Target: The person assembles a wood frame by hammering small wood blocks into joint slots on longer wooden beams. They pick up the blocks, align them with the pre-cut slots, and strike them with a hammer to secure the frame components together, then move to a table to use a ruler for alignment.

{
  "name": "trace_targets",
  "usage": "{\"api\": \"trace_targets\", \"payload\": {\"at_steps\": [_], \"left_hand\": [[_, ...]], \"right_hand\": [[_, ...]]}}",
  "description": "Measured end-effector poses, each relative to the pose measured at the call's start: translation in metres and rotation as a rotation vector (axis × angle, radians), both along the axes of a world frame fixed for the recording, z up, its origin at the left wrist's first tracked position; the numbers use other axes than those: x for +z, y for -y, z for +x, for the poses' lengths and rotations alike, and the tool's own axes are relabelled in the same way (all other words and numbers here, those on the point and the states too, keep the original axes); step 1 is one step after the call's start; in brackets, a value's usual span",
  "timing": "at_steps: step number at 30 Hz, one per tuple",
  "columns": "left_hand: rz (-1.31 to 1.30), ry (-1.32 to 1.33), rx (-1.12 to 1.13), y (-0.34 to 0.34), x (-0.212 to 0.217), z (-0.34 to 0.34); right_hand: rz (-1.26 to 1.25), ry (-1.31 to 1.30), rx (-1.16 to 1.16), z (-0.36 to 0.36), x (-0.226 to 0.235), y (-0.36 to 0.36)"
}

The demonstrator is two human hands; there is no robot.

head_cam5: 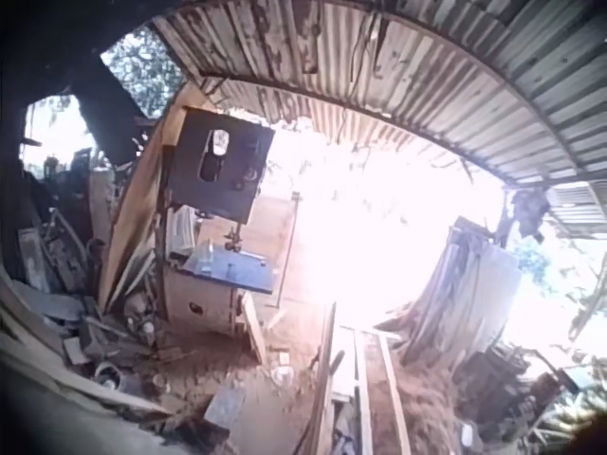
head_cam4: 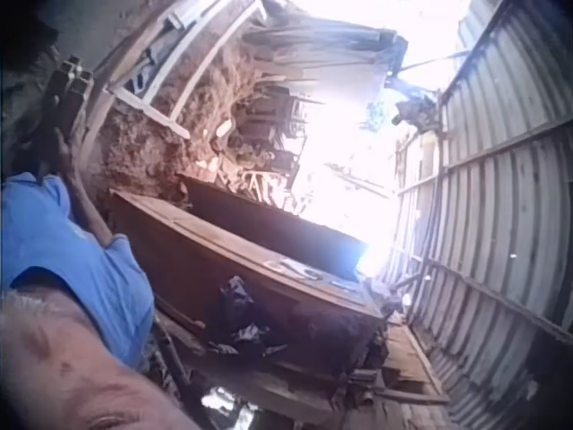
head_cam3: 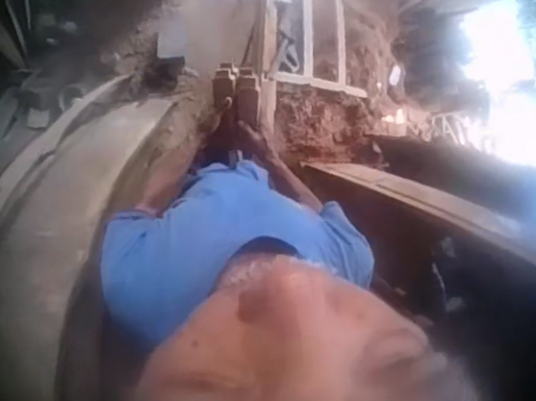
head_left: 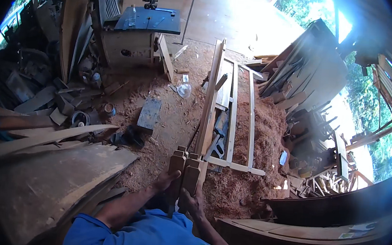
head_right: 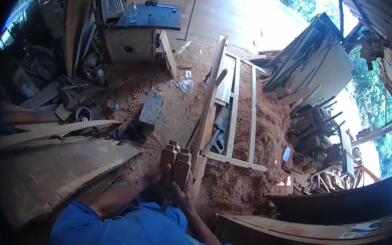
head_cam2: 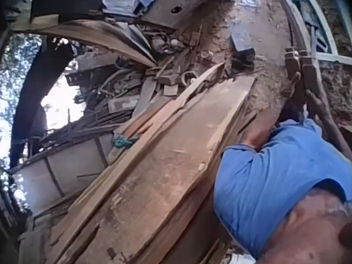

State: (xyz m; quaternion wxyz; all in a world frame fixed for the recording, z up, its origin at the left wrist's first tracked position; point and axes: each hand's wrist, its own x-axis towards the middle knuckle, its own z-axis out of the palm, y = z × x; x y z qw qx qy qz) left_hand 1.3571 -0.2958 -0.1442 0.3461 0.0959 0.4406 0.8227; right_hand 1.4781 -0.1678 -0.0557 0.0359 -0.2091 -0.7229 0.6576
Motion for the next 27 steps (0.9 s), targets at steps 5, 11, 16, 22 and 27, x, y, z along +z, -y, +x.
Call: {"api": "trace_targets", "payload": {"at_steps": [5, 11, 16, 22, 27], "left_hand": [[0.064, 0.087, 0.050, -0.036, -0.016, -0.091], [-0.041, -0.214, -0.004, -0.094, 0.034, -0.242], [-0.349, -0.130, -0.093, -0.140, 0.039, -0.359], [-0.263, -0.037, 0.007, -0.181, 0.024, -0.470], [-0.077, 0.094, -0.104, -0.238, -0.016, -0.560]], "right_hand": [[0.175, -0.073, 0.089, -0.104, -0.005, -0.039], [0.108, -0.168, 0.031, -0.244, -0.053, -0.100], [-0.008, -0.190, -0.028, -0.354, -0.043, -0.154], [-0.139, -0.238, -0.255, -0.447, -0.005, -0.215], [0.089, -0.189, -0.285, -0.529, -0.022, -0.255]]}}
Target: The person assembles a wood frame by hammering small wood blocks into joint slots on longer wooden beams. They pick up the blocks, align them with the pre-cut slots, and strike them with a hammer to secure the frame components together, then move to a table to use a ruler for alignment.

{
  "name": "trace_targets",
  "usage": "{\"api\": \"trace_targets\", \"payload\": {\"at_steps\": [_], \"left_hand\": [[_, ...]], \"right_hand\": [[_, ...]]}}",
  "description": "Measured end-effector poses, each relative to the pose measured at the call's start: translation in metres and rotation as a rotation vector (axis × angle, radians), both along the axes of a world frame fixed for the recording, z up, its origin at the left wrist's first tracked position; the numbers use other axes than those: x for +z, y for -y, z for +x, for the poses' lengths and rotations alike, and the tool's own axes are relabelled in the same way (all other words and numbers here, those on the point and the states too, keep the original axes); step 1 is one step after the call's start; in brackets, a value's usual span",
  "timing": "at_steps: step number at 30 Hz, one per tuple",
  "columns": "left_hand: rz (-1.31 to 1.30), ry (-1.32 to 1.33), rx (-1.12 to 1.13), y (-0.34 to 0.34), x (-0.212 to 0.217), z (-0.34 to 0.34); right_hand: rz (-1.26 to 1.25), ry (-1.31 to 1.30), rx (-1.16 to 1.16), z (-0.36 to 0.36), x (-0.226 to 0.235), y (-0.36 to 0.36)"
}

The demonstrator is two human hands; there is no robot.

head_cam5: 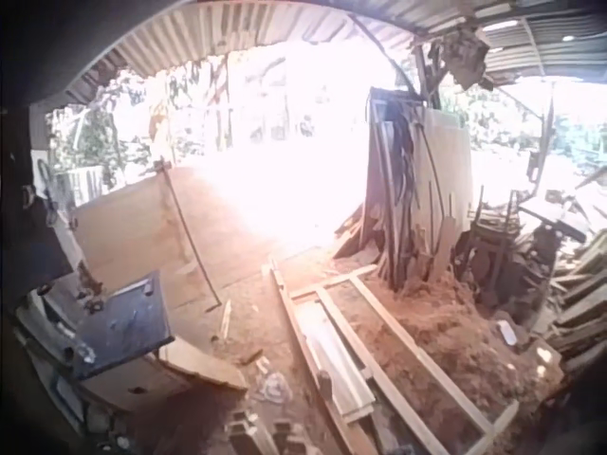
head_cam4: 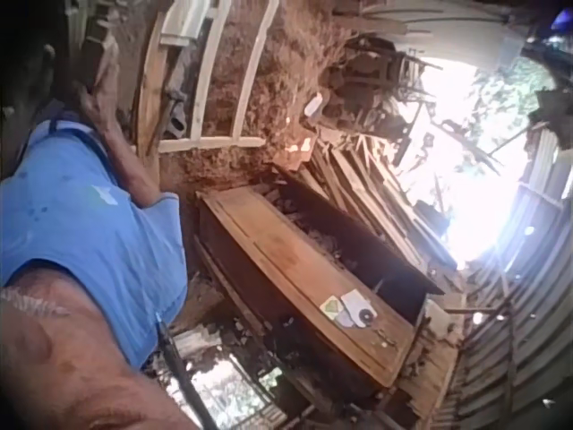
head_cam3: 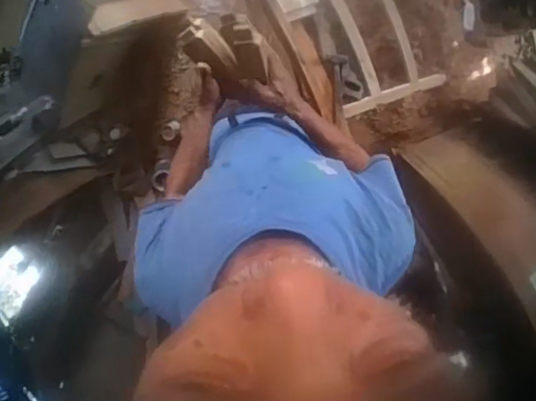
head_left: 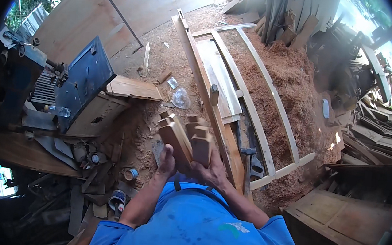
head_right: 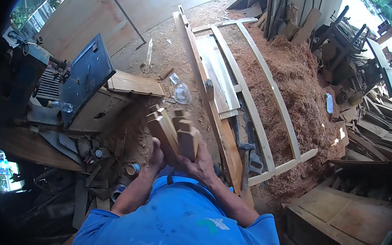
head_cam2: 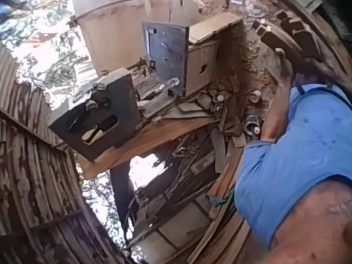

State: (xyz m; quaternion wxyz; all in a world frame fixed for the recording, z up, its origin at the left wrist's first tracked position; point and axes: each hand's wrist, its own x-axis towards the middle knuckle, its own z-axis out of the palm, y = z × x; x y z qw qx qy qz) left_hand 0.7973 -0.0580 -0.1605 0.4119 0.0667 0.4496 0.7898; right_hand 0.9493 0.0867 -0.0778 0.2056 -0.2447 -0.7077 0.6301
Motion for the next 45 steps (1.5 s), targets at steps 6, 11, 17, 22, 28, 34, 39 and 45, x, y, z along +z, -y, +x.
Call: {"api": "trace_targets", "payload": {"at_steps": [6, 11, 17, 22, 28, 34, 39, 45], "left_hand": [[-0.031, -0.176, -0.253, -0.085, 0.035, -0.117], [0.027, -0.205, -0.224, -0.124, 0.051, -0.222], [0.015, -0.105, -0.300, -0.147, 0.036, -0.310], [-0.142, -0.039, -0.245, -0.164, 0.020, -0.354], [-0.014, 0.043, -0.306, -0.197, 0.024, -0.392], [-0.016, 0.142, -0.381, -0.242, 0.051, -0.410], [-0.088, 0.070, -0.470, -0.277, 0.047, -0.420], [-0.154, -0.153, -0.443, -0.322, 0.073, -0.415]], "right_hand": [[0.145, 0.209, -0.002, -0.119, -0.012, -0.039], [0.090, 0.215, -0.022, -0.227, 0.010, -0.060], [0.016, 0.308, -0.078, -0.314, 0.021, -0.083], [-0.072, 0.265, -0.153, -0.361, 0.036, -0.116], [0.119, 0.344, -0.122, -0.397, 0.025, -0.148], [0.109, 0.239, -0.173, -0.401, 0.022, -0.190], [0.204, 0.251, -0.187, -0.408, 0.010, -0.217], [-0.047, 0.209, -0.278, -0.407, -0.003, -0.236]]}}
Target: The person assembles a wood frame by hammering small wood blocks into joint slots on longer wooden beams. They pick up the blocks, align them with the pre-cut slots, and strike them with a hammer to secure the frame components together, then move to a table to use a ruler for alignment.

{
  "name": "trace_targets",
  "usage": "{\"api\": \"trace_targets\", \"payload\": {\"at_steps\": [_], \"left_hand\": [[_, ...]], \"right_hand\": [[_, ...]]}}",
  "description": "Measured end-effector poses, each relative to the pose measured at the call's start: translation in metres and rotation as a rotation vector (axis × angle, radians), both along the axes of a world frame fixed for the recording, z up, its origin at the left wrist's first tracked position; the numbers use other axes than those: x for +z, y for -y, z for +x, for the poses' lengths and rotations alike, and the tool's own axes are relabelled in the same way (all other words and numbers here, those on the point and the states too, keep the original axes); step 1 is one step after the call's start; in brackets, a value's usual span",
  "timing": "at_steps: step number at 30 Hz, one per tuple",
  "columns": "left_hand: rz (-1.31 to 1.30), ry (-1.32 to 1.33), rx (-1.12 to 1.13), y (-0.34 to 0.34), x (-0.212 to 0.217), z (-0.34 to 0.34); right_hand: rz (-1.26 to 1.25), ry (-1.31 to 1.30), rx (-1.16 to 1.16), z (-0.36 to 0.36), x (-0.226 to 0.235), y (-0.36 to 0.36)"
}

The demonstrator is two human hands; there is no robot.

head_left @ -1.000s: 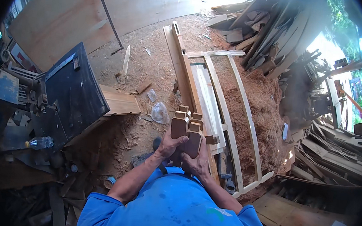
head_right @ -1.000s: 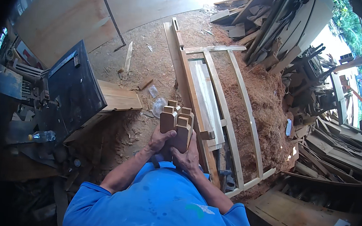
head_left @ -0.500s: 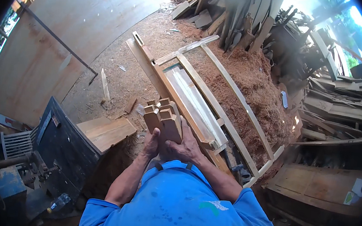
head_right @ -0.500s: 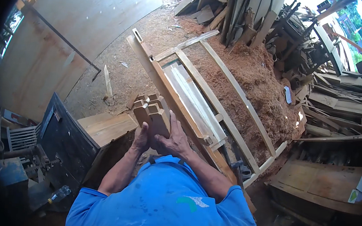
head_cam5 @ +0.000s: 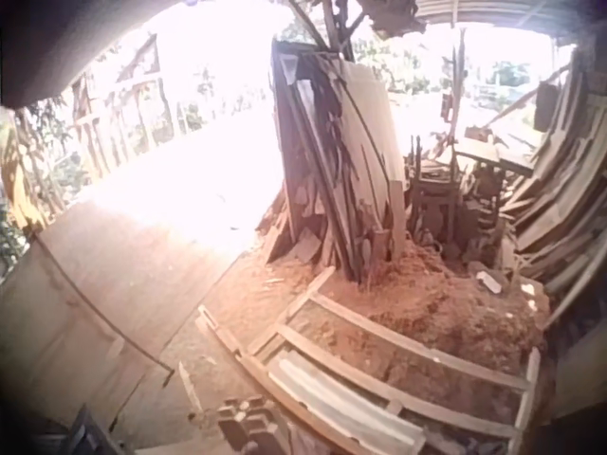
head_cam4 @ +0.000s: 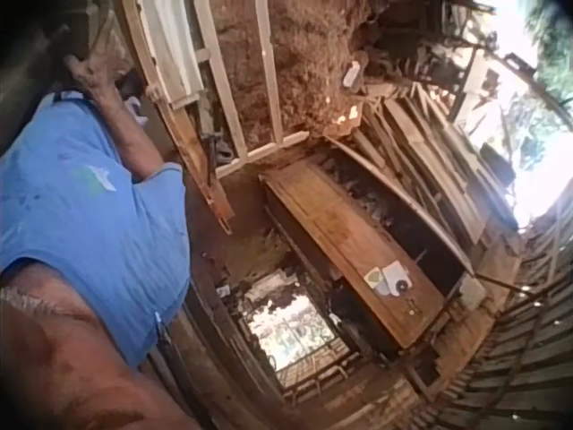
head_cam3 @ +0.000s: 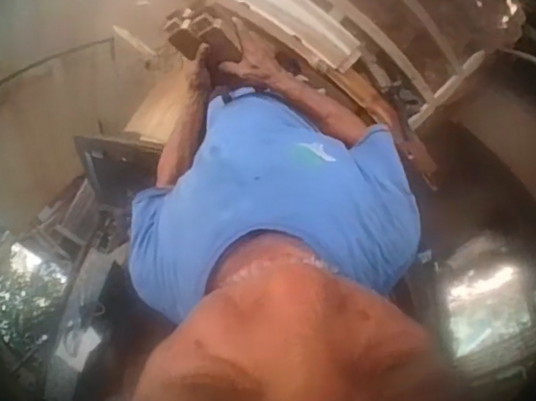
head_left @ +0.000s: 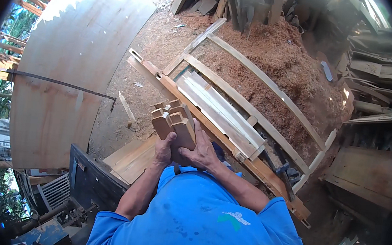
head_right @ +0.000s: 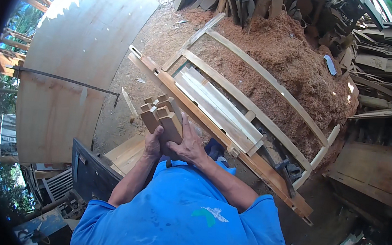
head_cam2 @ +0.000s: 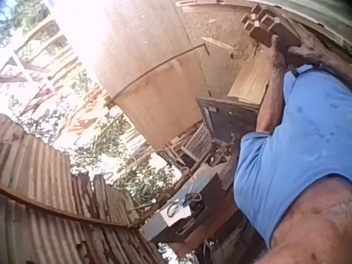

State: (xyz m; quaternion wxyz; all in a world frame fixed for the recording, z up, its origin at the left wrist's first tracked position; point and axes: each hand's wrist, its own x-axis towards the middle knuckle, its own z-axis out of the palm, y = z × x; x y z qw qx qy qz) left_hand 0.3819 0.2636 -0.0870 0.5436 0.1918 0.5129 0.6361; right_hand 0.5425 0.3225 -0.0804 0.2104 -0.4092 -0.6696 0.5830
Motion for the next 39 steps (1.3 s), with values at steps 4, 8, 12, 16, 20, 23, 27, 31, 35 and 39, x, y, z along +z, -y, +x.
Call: {"api": "trace_targets", "payload": {"at_steps": [4, 8, 12, 16, 20, 23, 27, 31, 35, 39], "left_hand": [[0.042, -0.048, 0.011, -0.021, -0.005, 0.001], [-0.043, -0.005, -0.073, -0.032, -0.010, -0.014], [0.040, 0.078, -0.134, -0.049, -0.012, -0.003], [0.113, -0.030, -0.300, -0.088, -0.002, -0.013], [0.059, 0.012, -0.282, -0.111, -0.012, -0.026], [-0.131, 0.139, -0.225, -0.110, -0.036, -0.034], [-0.344, 0.368, -0.198, -0.098, -0.065, -0.049], [-0.357, 0.471, -0.281, -0.097, -0.088, -0.066], [-0.440, 0.495, -0.324, -0.112, -0.071, -0.092], [-0.419, 0.211, -0.350, -0.110, -0.110, -0.122]], "right_hand": [[-0.019, -0.054, -0.063, 0.002, 0.001, -0.016], [-0.217, -0.357, -0.283, 0.010, 0.018, -0.021], [0.239, -0.048, -0.119, 0.013, 0.007, -0.022], [-0.092, -0.264, -0.241, -0.006, 0.017, -0.038], [-0.035, -0.137, -0.294, -0.021, 0.011, -0.055], [-0.120, 0.072, -0.245, -0.032, -0.002, -0.063], [-0.283, 0.134, -0.217, -0.049, -0.020, -0.065], [-0.270, 0.229, -0.317, -0.055, -0.029, -0.057], [-0.193, 0.177, -0.421, -0.074, -0.036, -0.054], [-0.265, 0.066, -0.397, -0.111, -0.047, -0.058]]}}
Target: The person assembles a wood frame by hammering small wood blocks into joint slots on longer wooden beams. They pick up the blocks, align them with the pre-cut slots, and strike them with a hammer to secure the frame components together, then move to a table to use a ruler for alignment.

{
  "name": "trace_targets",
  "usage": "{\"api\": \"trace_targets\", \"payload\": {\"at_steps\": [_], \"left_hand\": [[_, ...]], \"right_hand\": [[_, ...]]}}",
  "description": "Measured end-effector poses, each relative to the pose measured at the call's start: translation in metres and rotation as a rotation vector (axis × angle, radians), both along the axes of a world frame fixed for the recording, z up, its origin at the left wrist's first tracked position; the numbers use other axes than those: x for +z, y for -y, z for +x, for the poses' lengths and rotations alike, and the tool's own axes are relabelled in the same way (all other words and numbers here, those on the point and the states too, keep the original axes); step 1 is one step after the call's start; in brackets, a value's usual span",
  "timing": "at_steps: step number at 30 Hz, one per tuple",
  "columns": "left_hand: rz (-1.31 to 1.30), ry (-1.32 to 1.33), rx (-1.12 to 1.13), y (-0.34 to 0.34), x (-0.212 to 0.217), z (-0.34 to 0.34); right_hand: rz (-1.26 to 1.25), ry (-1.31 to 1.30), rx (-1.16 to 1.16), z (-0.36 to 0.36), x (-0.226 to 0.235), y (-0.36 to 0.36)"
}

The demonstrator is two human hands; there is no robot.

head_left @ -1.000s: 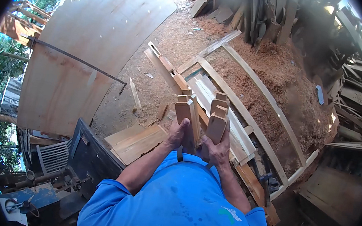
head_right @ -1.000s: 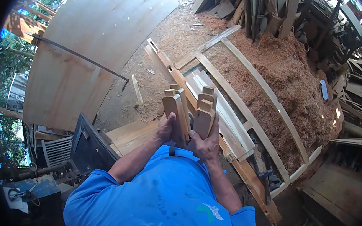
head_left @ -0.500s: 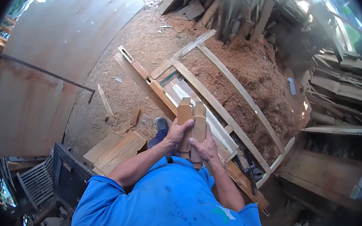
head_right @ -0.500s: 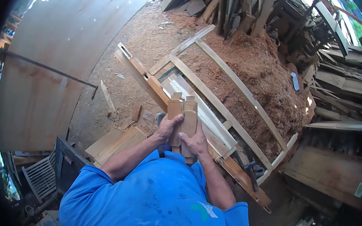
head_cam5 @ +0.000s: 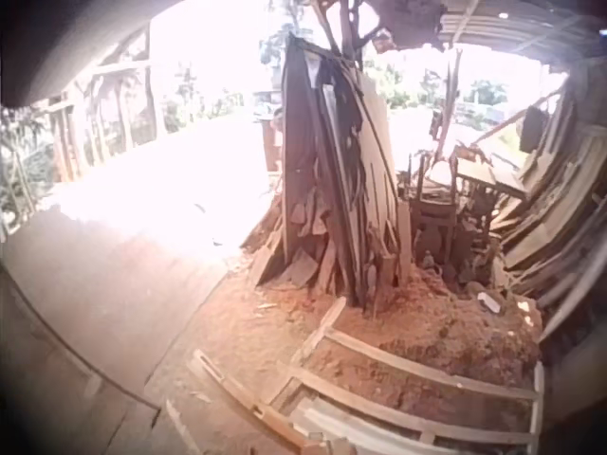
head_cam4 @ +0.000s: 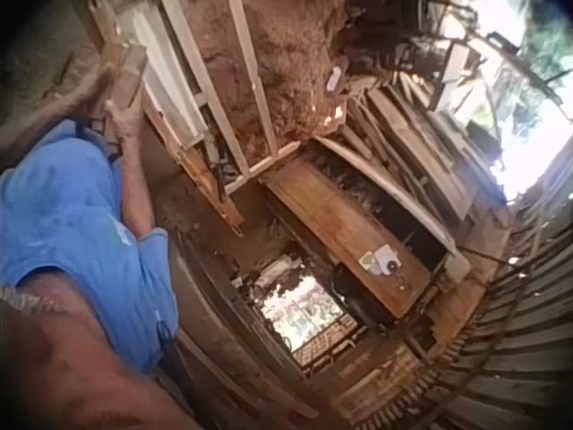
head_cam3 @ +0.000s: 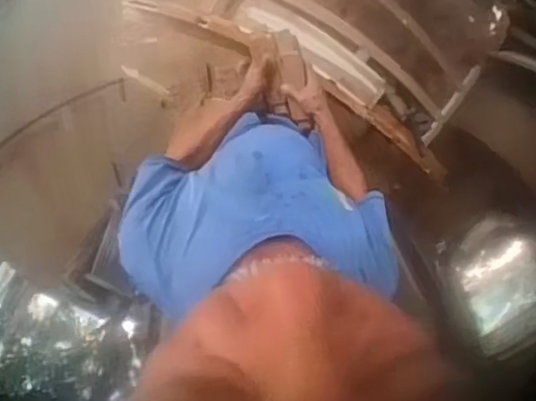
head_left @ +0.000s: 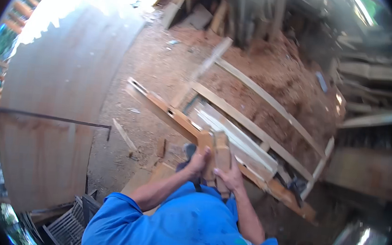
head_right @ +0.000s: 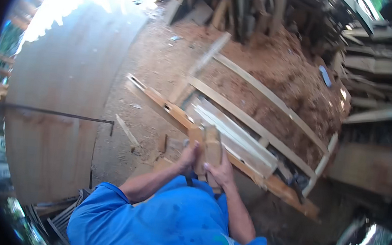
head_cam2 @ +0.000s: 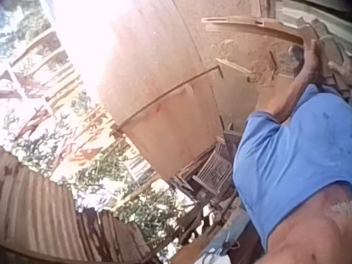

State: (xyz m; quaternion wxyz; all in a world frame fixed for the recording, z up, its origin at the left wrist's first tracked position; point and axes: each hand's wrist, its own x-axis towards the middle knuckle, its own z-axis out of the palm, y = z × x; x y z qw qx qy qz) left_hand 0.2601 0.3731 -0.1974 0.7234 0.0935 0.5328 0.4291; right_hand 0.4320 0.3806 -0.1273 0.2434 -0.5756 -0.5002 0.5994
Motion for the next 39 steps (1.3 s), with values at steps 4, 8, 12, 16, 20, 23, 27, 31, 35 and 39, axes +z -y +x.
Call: {"api": "trace_targets", "payload": {"at_steps": [4, 8, 12, 16, 20, 23, 27, 31, 35, 39], "left_hand": [[0.365, -0.077, -0.078, -0.034, 0.021, 0.024], [0.195, -0.032, -0.296, -0.050, 0.032, 0.039], [0.128, -0.168, -0.140, -0.066, 0.011, 0.088], [0.027, -0.152, -0.329, -0.102, 0.085, 0.138], [-0.067, -0.128, -0.324, -0.108, 0.054, 0.178], [0.034, -0.185, -0.550, -0.127, 0.058, 0.231], [0.130, -0.260, -0.790, -0.143, -0.023, 0.305], [0.049, -0.384, -1.261, -0.164, -0.028, 0.400], [0.074, -0.266, -1.395, -0.149, -0.077, 0.454], [-0.073, -0.125, -1.448, -0.105, -0.113, 0.495]], "right_hand": [[0.008, -0.398, -0.272, 0.001, 0.021, -0.006], [-0.144, -0.144, -0.118, 0.024, 0.031, -0.031], [-0.224, -0.330, 0.120, 0.064, 0.029, -0.075], [-0.267, -0.458, 0.127, 0.161, 0.006, -0.097], [-0.383, -0.508, 0.041, 0.214, -0.079, -0.099], [-0.358, -0.622, -0.064, 0.265, -0.099, -0.085], [-0.226, -0.565, -0.290, 0.333, -0.133, -0.057], [-0.175, -0.380, -0.486, 0.417, -0.157, -0.013], [-0.256, -0.451, -0.681, 0.458, -0.167, 0.018], [-0.288, -0.474, -0.826, 0.489, -0.187, 0.084]]}}
